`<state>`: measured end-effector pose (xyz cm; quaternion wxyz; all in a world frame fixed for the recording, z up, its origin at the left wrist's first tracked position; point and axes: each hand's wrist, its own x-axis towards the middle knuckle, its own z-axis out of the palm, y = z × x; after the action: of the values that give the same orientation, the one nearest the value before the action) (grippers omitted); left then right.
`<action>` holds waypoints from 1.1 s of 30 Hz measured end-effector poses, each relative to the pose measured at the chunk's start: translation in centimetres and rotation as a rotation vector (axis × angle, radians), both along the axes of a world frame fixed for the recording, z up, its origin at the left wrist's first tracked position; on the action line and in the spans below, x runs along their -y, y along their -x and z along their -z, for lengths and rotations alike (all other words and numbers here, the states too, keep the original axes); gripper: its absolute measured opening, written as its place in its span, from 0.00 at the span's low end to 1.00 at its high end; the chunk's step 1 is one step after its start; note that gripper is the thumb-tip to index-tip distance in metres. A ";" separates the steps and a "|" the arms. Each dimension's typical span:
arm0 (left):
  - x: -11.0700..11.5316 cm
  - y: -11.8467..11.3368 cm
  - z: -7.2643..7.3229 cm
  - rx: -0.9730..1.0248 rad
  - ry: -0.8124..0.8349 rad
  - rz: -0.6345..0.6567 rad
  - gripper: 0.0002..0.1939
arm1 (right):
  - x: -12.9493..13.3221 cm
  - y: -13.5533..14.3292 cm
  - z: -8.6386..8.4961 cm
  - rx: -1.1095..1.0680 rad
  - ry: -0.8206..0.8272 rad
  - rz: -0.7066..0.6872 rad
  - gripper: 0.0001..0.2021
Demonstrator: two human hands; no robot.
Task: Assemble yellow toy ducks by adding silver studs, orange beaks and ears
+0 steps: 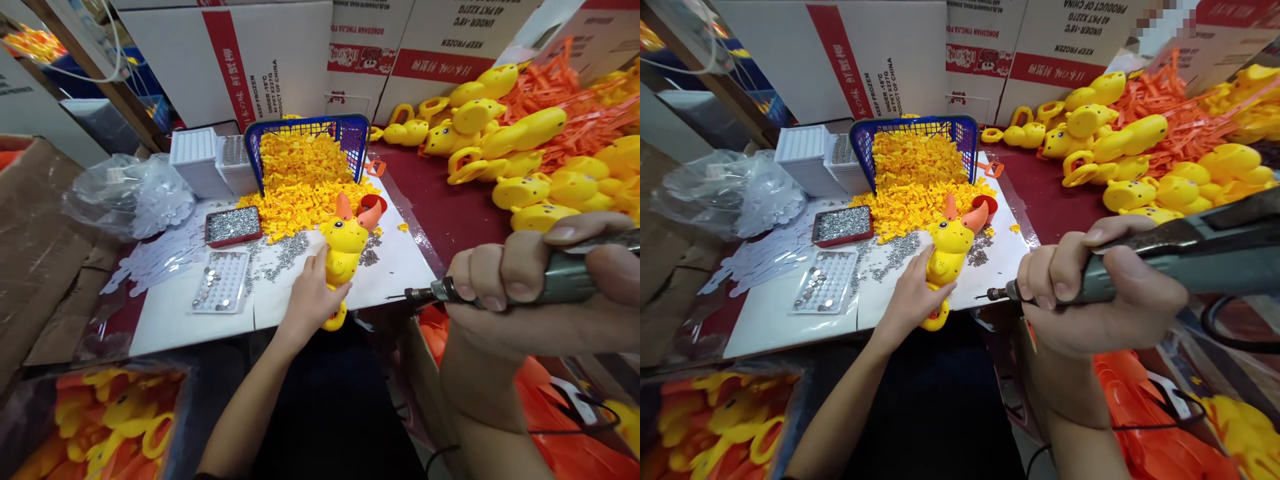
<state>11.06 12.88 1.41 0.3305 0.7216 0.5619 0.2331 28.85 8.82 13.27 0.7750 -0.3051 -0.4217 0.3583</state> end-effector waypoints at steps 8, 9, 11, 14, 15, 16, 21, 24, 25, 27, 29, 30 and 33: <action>5.2 4.8 -1.2 -0.274 0.002 0.127 0.36 | 0.0 -1.1 0.4 0.020 -0.016 0.057 0.02; 5.8 5.0 -1.4 -0.337 0.021 0.158 0.36 | -0.3 -0.9 0.5 0.012 -0.023 0.053 0.02; 6.6 4.9 -1.6 -0.425 0.033 0.205 0.35 | -1.1 -0.2 0.9 -0.010 -0.024 0.038 0.02; 7.3 4.3 -1.6 -0.474 0.002 0.214 0.36 | -2.4 1.0 1.9 -0.001 0.001 -0.014 0.02; 7.4 4.1 -1.5 -0.476 -0.012 0.208 0.36 | -2.7 1.2 2.3 0.016 0.010 -0.032 0.02; 7.5 4.1 -1.4 -0.474 -0.025 0.201 0.37 | -2.9 1.4 2.7 0.033 0.015 -0.043 0.03; 8.1 4.3 -0.8 -0.422 -0.075 0.184 0.39 | -3.2 1.2 3.8 0.066 0.046 -0.052 0.06; 8.3 4.3 -0.7 -0.409 -0.073 0.174 0.40 | -3.2 1.2 4.0 0.051 0.044 -0.044 0.05; 8.4 4.2 -0.7 -0.408 -0.071 0.168 0.40 | -3.2 1.2 4.0 0.048 0.043 -0.044 0.04; 8.4 4.1 -0.6 -0.407 -0.073 0.149 0.41 | -3.2 1.4 4.1 0.051 0.043 -0.048 0.04; 8.5 3.9 -0.5 -0.413 -0.080 0.132 0.42 | -3.2 1.5 4.1 0.059 0.050 -0.050 0.04; 8.5 3.9 -0.5 -0.417 -0.080 0.129 0.42 | -3.2 1.5 4.1 0.059 0.053 -0.049 0.04; 8.5 3.8 -0.7 -0.432 -0.069 0.126 0.41 | -3.2 1.6 4.0 0.068 0.065 -0.045 0.05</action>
<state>7.29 4.36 2.07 0.1915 0.7994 0.5651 0.0710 27.28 11.99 9.26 0.7416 -0.3325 -0.4428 0.3787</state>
